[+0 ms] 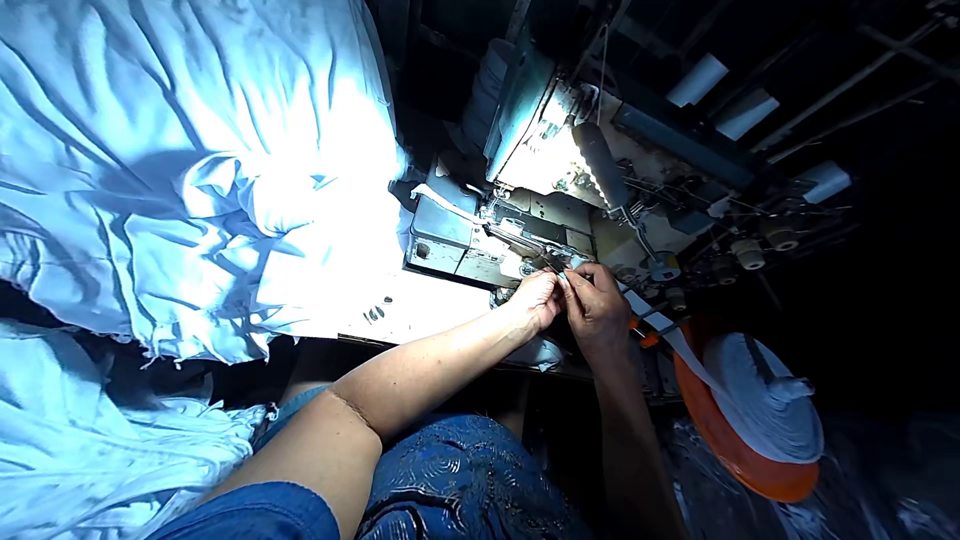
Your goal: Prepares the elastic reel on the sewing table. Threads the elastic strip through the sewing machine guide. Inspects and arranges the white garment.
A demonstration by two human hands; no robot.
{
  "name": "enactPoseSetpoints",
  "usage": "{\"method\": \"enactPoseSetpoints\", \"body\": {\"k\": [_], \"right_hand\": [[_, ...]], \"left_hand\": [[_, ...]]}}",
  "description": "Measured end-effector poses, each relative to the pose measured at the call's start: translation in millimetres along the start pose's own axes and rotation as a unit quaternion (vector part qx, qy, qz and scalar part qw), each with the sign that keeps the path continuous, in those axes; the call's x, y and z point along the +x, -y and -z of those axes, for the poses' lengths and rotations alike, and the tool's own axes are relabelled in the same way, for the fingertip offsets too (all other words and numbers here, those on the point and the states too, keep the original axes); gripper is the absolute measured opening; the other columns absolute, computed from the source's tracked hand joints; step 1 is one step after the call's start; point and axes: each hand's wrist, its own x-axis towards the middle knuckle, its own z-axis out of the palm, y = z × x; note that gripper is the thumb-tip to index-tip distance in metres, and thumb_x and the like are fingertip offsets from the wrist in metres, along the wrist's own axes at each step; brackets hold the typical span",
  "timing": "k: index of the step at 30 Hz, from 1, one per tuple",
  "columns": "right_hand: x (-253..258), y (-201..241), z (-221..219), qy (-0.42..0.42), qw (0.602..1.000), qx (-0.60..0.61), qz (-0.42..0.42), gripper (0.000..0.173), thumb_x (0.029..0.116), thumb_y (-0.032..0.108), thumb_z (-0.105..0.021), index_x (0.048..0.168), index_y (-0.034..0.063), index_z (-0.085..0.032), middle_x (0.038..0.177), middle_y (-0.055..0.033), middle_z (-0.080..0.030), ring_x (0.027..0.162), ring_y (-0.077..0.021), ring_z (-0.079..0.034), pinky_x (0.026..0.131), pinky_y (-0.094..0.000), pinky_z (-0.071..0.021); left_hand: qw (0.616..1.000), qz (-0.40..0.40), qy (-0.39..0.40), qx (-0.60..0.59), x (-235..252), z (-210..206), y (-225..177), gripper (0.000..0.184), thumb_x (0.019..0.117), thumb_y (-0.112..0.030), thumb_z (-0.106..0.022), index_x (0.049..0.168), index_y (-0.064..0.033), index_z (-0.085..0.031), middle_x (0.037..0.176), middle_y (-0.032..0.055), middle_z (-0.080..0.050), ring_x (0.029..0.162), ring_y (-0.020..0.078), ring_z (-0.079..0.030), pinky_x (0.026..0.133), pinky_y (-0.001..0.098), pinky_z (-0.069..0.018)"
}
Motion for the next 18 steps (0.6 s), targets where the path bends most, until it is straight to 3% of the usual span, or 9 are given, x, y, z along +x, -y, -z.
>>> {"method": "enactPoseSetpoints", "body": {"k": [3,7,11,13,15,18], "right_hand": [[-3.5,7.0,7.4,-0.004,0.999,-0.033,-0.024,0.019,0.0960,0.010,-0.064,0.102,0.0010,-0.079,0.101,-0.0181,-0.071,0.088,-0.0305,-0.070,0.073,-0.0401,-0.0591],[-4.6,7.7,9.9,-0.006,0.998,-0.044,-0.038,0.018,0.0966,0.010,-0.064,0.102,-0.0004,-0.079,0.100,-0.0192,-0.070,0.088,-0.0315,-0.070,0.072,-0.0400,-0.0593],[-3.3,6.1,6.6,-0.013,0.999,-0.045,-0.026,0.018,0.0964,0.009,-0.064,0.101,0.0007,-0.079,0.099,-0.0186,-0.071,0.086,-0.0311,-0.070,0.069,-0.0395,-0.0589],[-2.5,6.0,7.3,-0.005,0.999,-0.045,-0.022,0.018,0.0960,0.010,-0.064,0.101,0.0008,-0.079,0.099,-0.0185,-0.071,0.087,-0.0314,-0.070,0.070,-0.0396,-0.0590],[-1.9,6.9,11.2,0.003,0.998,-0.052,-0.021,0.018,0.0962,0.010,-0.064,0.102,0.0005,-0.079,0.100,-0.0189,-0.071,0.088,-0.0322,-0.070,0.072,-0.0398,-0.0595],[-3.8,5.6,12.6,-0.001,0.998,-0.053,-0.022,0.018,0.0963,0.010,-0.064,0.101,0.0006,-0.079,0.099,-0.0195,-0.071,0.088,-0.0330,-0.071,0.072,-0.0402,-0.0596]], "left_hand": [[1.000,0.010,0.014,-0.012,6.8,2.8,0.6,0.013,0.1026,-0.001,-0.045,0.111,-0.0074,-0.052,0.085,0.0052,-0.055,0.069,0.0127,-0.057,0.065,0.0259,-0.0525],[1.000,0.012,0.016,-0.002,11.7,4.3,2.3,0.013,0.1016,-0.001,-0.047,0.112,-0.0079,-0.052,0.083,0.0047,-0.056,0.066,0.0115,-0.058,0.062,0.0238,-0.0519],[0.999,0.009,0.030,0.013,6.4,8.9,-0.2,0.021,0.1032,-0.001,-0.045,0.123,-0.0053,-0.051,0.092,0.0074,-0.059,0.074,0.0134,-0.063,0.069,0.0260,-0.0547],[0.995,-0.006,0.054,0.086,-2.6,19.4,-3.9,0.017,0.1040,-0.004,-0.049,0.120,-0.0034,-0.055,0.091,0.0057,-0.063,0.076,0.0114,-0.064,0.069,0.0244,-0.0550],[0.972,-0.030,0.095,0.212,-16.8,34.7,-13.5,0.021,0.1059,-0.006,-0.050,0.125,-0.0011,-0.057,0.097,0.0042,-0.068,0.079,0.0086,-0.066,0.070,0.0227,-0.0543],[0.883,-0.135,0.155,0.422,-34.2,56.9,-34.6,0.025,0.1046,-0.004,-0.052,0.127,0.0038,-0.059,0.103,0.0037,-0.070,0.083,0.0039,-0.067,0.074,0.0208,-0.0552]]}}
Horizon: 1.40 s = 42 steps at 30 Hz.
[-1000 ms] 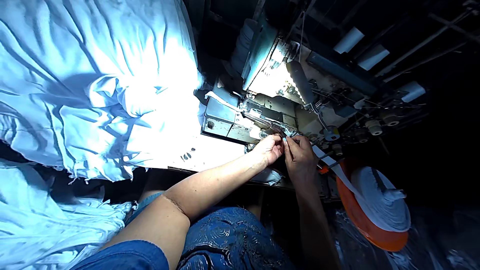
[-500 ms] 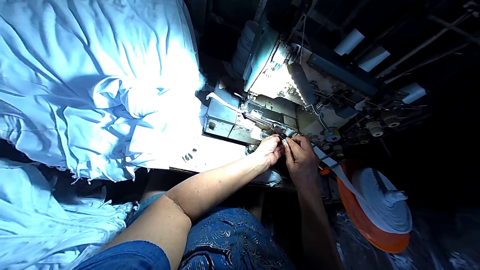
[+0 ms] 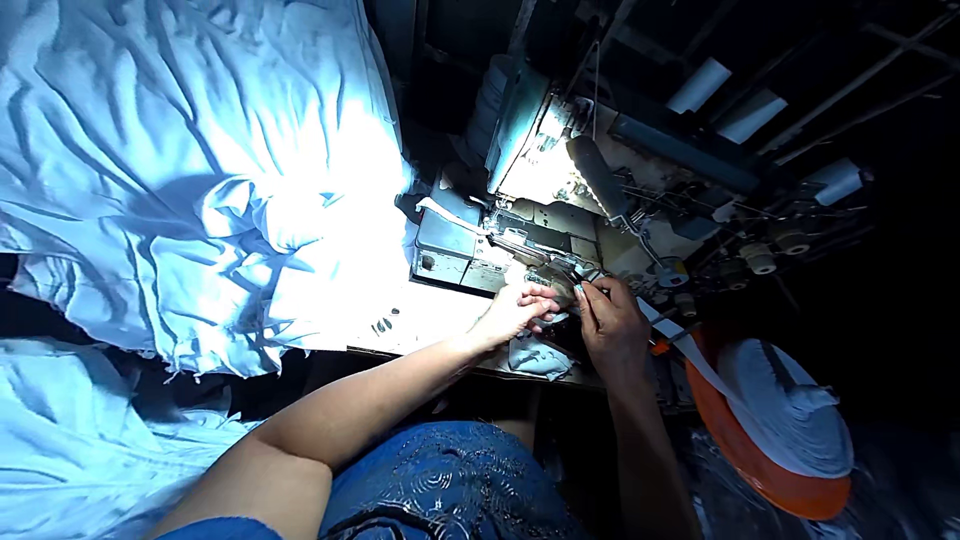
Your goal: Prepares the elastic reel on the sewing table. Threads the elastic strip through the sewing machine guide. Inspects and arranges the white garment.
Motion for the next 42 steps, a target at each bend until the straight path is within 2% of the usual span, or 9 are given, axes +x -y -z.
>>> {"method": "enactPoseSetpoints", "body": {"k": [3,6,8,11,13,17,25,37,42], "right_hand": [[-2.1,-1.3,-3.6,-0.005,1.000,-0.002,-0.001,0.019,0.0962,0.011,-0.064,0.101,0.0008,-0.079,0.099,-0.0198,-0.071,0.087,-0.0337,-0.071,0.069,-0.0416,-0.0591],[-4.7,-3.6,-10.2,-0.020,1.000,-0.001,-0.007,0.018,0.0951,0.010,-0.065,0.100,0.0006,-0.079,0.099,-0.0192,-0.071,0.086,-0.0328,-0.071,0.070,-0.0405,-0.0592],[-4.9,-3.3,-13.6,-0.024,1.000,0.005,-0.008,0.018,0.0958,0.010,-0.065,0.101,0.0001,-0.079,0.098,-0.0191,-0.071,0.086,-0.0322,-0.070,0.069,-0.0395,-0.0589],[-3.2,-1.7,-16.9,-0.024,1.000,0.011,-0.001,0.019,0.0962,0.011,-0.064,0.101,-0.0001,-0.079,0.097,-0.0188,-0.071,0.085,-0.0311,-0.070,0.069,-0.0384,-0.0585],[-1.6,-0.4,-17.7,-0.023,1.000,0.011,0.002,0.018,0.0960,0.011,-0.065,0.100,0.0002,-0.079,0.097,-0.0187,-0.071,0.085,-0.0311,-0.070,0.069,-0.0389,-0.0589],[-0.3,2.2,-16.5,-0.019,1.000,0.005,-0.001,0.018,0.0953,0.011,-0.065,0.100,0.0003,-0.079,0.099,-0.0184,-0.071,0.086,-0.0323,-0.070,0.069,-0.0407,-0.0591],[-1.3,0.4,-13.8,-0.012,1.000,-0.003,-0.005,0.018,0.0952,0.011,-0.065,0.100,0.0005,-0.079,0.099,-0.0182,-0.071,0.086,-0.0322,-0.070,0.068,-0.0403,-0.0590],[0.1,-6.2,-9.8,-0.010,1.000,-0.004,0.005,0.020,0.0957,0.015,-0.065,0.100,0.0023,-0.080,0.099,-0.0171,-0.072,0.085,-0.0310,-0.070,0.065,-0.0396,-0.0580],[2.7,-5.4,-11.0,-0.003,1.000,0.001,0.015,0.020,0.0953,0.013,-0.065,0.101,0.0020,-0.080,0.100,-0.0170,-0.071,0.086,-0.0306,-0.070,0.066,-0.0392,-0.0582]], "left_hand": [[0.970,-0.172,-0.048,0.167,-8.8,20.0,0.6,0.017,0.1005,-0.006,-0.060,0.113,0.0024,-0.067,0.097,0.0047,-0.071,0.084,0.0038,-0.068,0.078,0.0215,-0.0565],[0.882,-0.357,-0.117,0.285,-0.5,37.9,7.2,0.015,0.0977,-0.008,-0.062,0.107,-0.0005,-0.072,0.102,0.0086,-0.073,0.090,0.0098,-0.070,0.082,0.0251,-0.0583],[0.819,-0.416,-0.156,0.364,3.8,44.7,6.3,0.017,0.0961,-0.008,-0.060,0.104,-0.0019,-0.074,0.102,0.0092,-0.074,0.097,0.0150,-0.070,0.089,0.0310,-0.0559],[0.703,-0.493,-0.212,0.467,11.2,47.1,1.6,0.020,0.0934,-0.012,-0.059,0.096,-0.0038,-0.077,0.096,0.0117,-0.075,0.095,0.0258,-0.070,0.086,0.0412,-0.0521],[0.670,-0.503,-0.233,0.494,16.6,44.2,-5.7,0.020,0.0954,-0.014,-0.060,0.094,-0.0046,-0.077,0.095,0.0127,-0.074,0.095,0.0292,-0.069,0.086,0.0448,-0.0507],[0.701,-0.446,-0.215,0.513,29.2,35.9,-16.5,0.020,0.0951,-0.015,-0.062,0.102,-0.0030,-0.075,0.103,0.0157,-0.073,0.104,0.0348,-0.067,0.094,0.0538,-0.0468],[0.687,-0.422,-0.226,0.548,45.8,21.4,-16.8,0.017,0.0897,-0.018,-0.068,0.098,-0.0037,-0.073,0.089,0.0149,-0.067,0.092,0.0383,-0.063,0.079,0.0541,-0.0448],[0.698,-0.394,-0.258,0.539,49.0,9.9,-12.2,0.027,0.0825,-0.010,-0.067,0.108,-0.0040,-0.072,0.098,0.0167,-0.068,0.096,0.0394,-0.064,0.075,0.0537,-0.0464],[0.698,-0.433,-0.280,0.496,52.6,13.3,-4.4,0.032,0.0839,-0.020,-0.064,0.111,-0.0036,-0.073,0.098,0.0146,-0.069,0.095,0.0367,-0.063,0.077,0.0513,-0.0458]]}}
